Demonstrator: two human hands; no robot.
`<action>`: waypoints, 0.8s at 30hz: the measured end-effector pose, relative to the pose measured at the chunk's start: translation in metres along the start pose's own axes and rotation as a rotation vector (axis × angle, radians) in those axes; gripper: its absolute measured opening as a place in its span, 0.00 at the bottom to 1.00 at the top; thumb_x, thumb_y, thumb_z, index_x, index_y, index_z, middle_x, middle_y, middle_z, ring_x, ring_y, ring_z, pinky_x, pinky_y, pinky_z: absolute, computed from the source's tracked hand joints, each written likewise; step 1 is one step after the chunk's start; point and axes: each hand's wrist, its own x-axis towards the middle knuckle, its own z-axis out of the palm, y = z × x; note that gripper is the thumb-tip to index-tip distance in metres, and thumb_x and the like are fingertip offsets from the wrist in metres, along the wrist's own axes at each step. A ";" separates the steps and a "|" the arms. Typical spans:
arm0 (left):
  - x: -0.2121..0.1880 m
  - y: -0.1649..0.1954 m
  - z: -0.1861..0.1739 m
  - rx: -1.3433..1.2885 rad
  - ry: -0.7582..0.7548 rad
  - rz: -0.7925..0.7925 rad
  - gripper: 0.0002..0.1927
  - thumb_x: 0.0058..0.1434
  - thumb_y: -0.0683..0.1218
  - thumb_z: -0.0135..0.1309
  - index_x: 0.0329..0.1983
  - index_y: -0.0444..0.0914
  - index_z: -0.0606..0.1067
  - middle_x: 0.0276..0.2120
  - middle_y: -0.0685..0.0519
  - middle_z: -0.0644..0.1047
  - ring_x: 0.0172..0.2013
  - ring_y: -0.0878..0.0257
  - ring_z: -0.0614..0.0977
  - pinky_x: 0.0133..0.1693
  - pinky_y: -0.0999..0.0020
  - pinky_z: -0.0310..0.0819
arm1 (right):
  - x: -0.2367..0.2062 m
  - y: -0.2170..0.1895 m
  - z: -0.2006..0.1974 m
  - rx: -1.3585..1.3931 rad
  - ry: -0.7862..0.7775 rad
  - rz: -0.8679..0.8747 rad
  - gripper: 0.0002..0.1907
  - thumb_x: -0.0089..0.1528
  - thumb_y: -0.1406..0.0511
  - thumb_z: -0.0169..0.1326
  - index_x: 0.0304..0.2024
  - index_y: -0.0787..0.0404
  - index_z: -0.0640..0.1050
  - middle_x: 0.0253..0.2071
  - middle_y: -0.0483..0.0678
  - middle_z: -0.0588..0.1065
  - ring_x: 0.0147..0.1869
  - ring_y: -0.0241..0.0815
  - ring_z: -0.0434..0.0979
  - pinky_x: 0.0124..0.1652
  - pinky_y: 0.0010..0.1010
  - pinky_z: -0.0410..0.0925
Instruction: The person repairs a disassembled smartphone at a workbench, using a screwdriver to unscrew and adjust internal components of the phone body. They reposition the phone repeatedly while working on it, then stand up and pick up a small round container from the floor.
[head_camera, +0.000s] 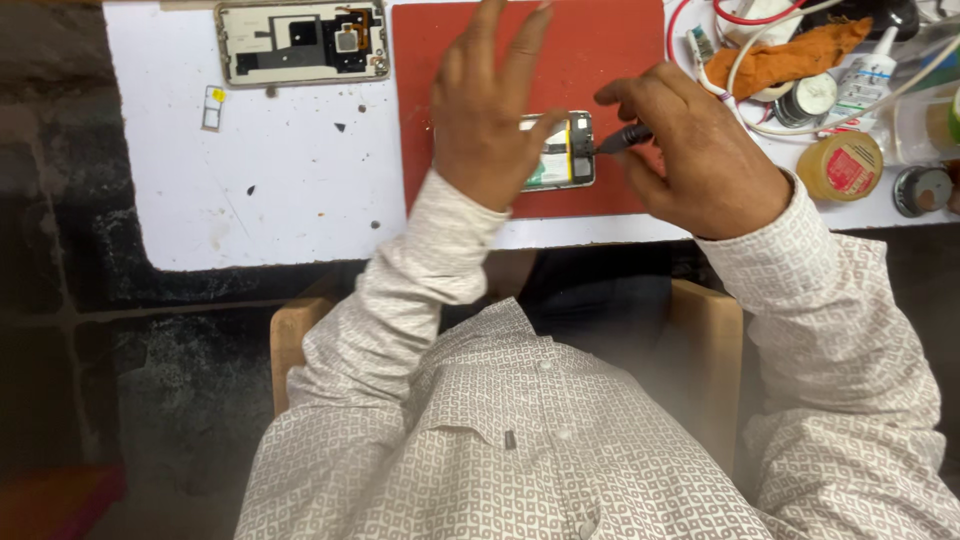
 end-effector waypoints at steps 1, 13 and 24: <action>-0.004 -0.014 -0.007 -0.028 0.013 -0.039 0.36 0.58 0.53 0.70 0.67 0.45 0.68 0.67 0.47 0.64 0.60 0.47 0.72 0.60 0.50 0.69 | 0.001 0.000 -0.001 -0.035 0.014 0.010 0.22 0.62 0.72 0.58 0.60 0.66 0.72 0.48 0.56 0.71 0.50 0.52 0.79 0.46 0.39 0.73; -0.015 -0.082 -0.067 -0.225 -0.166 -0.295 0.04 0.62 0.35 0.61 0.38 0.34 0.78 0.39 0.51 0.79 0.34 0.62 0.83 0.37 0.67 0.79 | 0.006 -0.011 0.010 -0.163 0.148 0.071 0.17 0.63 0.72 0.66 0.53 0.65 0.76 0.41 0.55 0.78 0.39 0.50 0.82 0.37 0.39 0.73; -0.012 -0.096 -0.053 -0.144 -0.288 -0.255 0.09 0.57 0.40 0.67 0.31 0.35 0.76 0.33 0.52 0.75 0.32 0.62 0.80 0.36 0.65 0.78 | -0.030 0.005 0.021 0.065 0.236 0.138 0.16 0.62 0.77 0.63 0.51 0.67 0.77 0.44 0.54 0.74 0.42 0.43 0.79 0.40 0.30 0.72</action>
